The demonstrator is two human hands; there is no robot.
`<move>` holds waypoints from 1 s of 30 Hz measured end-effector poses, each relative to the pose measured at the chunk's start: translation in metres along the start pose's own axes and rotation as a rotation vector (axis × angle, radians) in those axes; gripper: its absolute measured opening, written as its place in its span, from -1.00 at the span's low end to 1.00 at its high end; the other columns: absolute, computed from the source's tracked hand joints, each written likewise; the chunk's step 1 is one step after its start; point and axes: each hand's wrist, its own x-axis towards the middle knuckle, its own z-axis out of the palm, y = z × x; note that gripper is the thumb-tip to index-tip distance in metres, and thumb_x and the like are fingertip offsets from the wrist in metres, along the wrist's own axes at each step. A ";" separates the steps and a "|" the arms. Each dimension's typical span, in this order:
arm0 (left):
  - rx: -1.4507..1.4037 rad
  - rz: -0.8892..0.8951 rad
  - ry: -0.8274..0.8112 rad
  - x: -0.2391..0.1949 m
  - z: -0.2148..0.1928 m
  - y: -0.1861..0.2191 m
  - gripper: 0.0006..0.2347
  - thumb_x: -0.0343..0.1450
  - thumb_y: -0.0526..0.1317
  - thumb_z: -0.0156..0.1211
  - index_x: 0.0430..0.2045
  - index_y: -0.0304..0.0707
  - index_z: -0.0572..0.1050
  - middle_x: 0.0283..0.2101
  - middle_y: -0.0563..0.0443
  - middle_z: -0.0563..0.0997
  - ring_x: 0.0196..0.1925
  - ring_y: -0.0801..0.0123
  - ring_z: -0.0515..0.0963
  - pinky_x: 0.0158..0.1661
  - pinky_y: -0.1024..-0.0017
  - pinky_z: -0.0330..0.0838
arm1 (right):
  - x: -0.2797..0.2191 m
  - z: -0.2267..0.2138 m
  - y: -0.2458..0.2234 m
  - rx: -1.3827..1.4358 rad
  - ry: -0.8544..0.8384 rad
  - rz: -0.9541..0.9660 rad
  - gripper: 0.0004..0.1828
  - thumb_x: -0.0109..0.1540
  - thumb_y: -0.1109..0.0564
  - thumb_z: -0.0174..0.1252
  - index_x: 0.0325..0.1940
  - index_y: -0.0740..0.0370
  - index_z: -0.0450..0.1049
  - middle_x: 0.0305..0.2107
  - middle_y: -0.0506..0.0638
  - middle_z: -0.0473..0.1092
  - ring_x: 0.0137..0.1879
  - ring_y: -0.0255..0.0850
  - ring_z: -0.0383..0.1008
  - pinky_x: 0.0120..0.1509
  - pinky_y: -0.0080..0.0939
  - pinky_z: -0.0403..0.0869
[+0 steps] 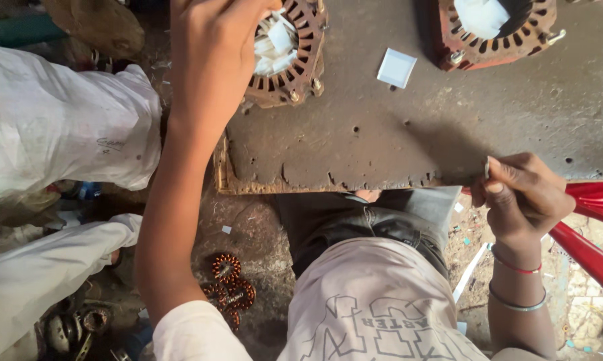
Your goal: The person inserts small white insulating papers into the slots of a motor stator using a small tool to push them into place.
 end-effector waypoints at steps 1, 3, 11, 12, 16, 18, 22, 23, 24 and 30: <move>-0.007 0.015 -0.011 0.000 -0.002 0.001 -0.81 0.43 -0.59 0.19 -0.20 -0.34 0.58 -0.18 -0.06 0.63 -0.06 0.10 0.54 0.08 0.18 0.29 | -0.003 -0.002 0.004 0.004 -0.007 -0.014 -0.77 0.40 0.17 0.23 0.07 0.37 0.55 -0.33 0.06 0.43 -0.46 -0.34 0.45 -0.42 -0.43 0.40; 0.026 0.005 -0.060 -0.001 -0.007 0.001 -0.79 0.40 -0.59 0.19 -0.23 -0.31 0.59 -0.18 -0.01 0.64 -0.03 0.15 0.57 0.12 0.20 0.25 | -0.014 -0.013 0.021 0.001 -0.025 -0.035 -0.79 0.44 0.18 0.23 0.09 0.38 0.55 -0.32 0.07 0.43 -0.45 -0.33 0.46 -0.40 -0.43 0.41; -0.140 -0.151 -0.097 -0.004 0.001 -0.002 -0.80 0.44 -0.60 0.22 -0.18 -0.35 0.64 -0.17 -0.11 0.64 -0.08 0.05 0.57 0.08 0.18 0.33 | -0.014 -0.013 0.021 0.019 -0.011 -0.022 -0.76 0.40 0.15 0.23 0.10 0.33 0.55 -0.31 0.04 0.40 -0.47 -0.35 0.42 -0.44 -0.42 0.42; -0.085 -0.122 -0.073 -0.004 0.003 -0.003 -0.78 0.42 -0.61 0.22 -0.19 -0.34 0.66 -0.16 -0.09 0.65 -0.06 0.07 0.58 0.12 0.18 0.33 | -0.015 -0.013 0.020 0.008 -0.009 -0.017 -0.76 0.40 0.15 0.23 0.10 0.34 0.55 -0.31 0.04 0.40 -0.47 -0.35 0.42 -0.44 -0.42 0.42; 0.127 -0.024 -0.061 -0.008 0.001 0.005 -0.73 0.28 -0.61 0.22 -0.24 -0.38 0.67 -0.13 -0.12 0.67 -0.08 0.01 0.57 0.05 0.21 0.33 | -0.017 -0.011 0.020 0.047 -0.001 -0.028 -0.75 0.43 0.15 0.24 0.13 0.33 0.55 -0.32 0.05 0.40 -0.45 -0.34 0.42 -0.41 -0.41 0.44; 0.092 -0.015 -0.067 -0.007 0.005 0.008 -0.73 0.31 -0.61 0.23 -0.20 -0.37 0.67 -0.10 -0.10 0.67 -0.04 0.07 0.58 0.09 0.23 0.34 | -0.017 -0.010 0.023 0.082 0.002 -0.040 -0.75 0.43 0.14 0.24 0.14 0.32 0.55 -0.32 0.06 0.40 -0.45 -0.33 0.42 -0.41 -0.40 0.45; 0.058 -0.057 -0.042 -0.008 0.009 0.012 -0.74 0.34 -0.61 0.23 -0.19 -0.38 0.68 -0.04 -0.11 0.68 0.05 0.08 0.56 0.13 0.21 0.33 | -0.017 -0.011 0.026 0.050 0.018 -0.069 -0.75 0.42 0.13 0.24 0.11 0.35 0.55 -0.32 0.08 0.42 -0.46 -0.30 0.45 -0.41 -0.41 0.42; 0.092 -0.068 -0.060 -0.009 0.009 0.012 -0.74 0.34 -0.59 0.26 -0.18 -0.34 0.68 -0.04 -0.08 0.68 0.07 0.09 0.56 0.15 0.16 0.31 | -0.018 -0.011 0.026 0.040 0.019 -0.074 -0.75 0.42 0.13 0.24 0.10 0.35 0.56 -0.32 0.09 0.42 -0.46 -0.30 0.46 -0.41 -0.41 0.41; 0.126 -0.079 -0.078 -0.010 0.009 0.011 -0.75 0.35 -0.57 0.28 -0.16 -0.31 0.68 -0.05 -0.06 0.67 0.09 0.10 0.55 0.17 0.12 0.29 | -0.018 -0.011 0.027 0.037 0.019 -0.083 -0.75 0.43 0.12 0.24 0.10 0.35 0.56 -0.32 0.09 0.43 -0.46 -0.30 0.46 -0.41 -0.40 0.41; 0.266 -0.060 0.007 -0.015 0.016 0.039 -0.70 0.45 -0.48 0.30 0.07 -0.25 0.59 0.04 -0.02 0.61 0.17 0.15 0.52 0.28 -0.02 0.16 | -0.019 -0.008 0.025 0.044 0.029 -0.085 -0.75 0.43 0.13 0.23 0.09 0.37 0.55 -0.32 0.09 0.42 -0.46 -0.30 0.45 -0.42 -0.40 0.42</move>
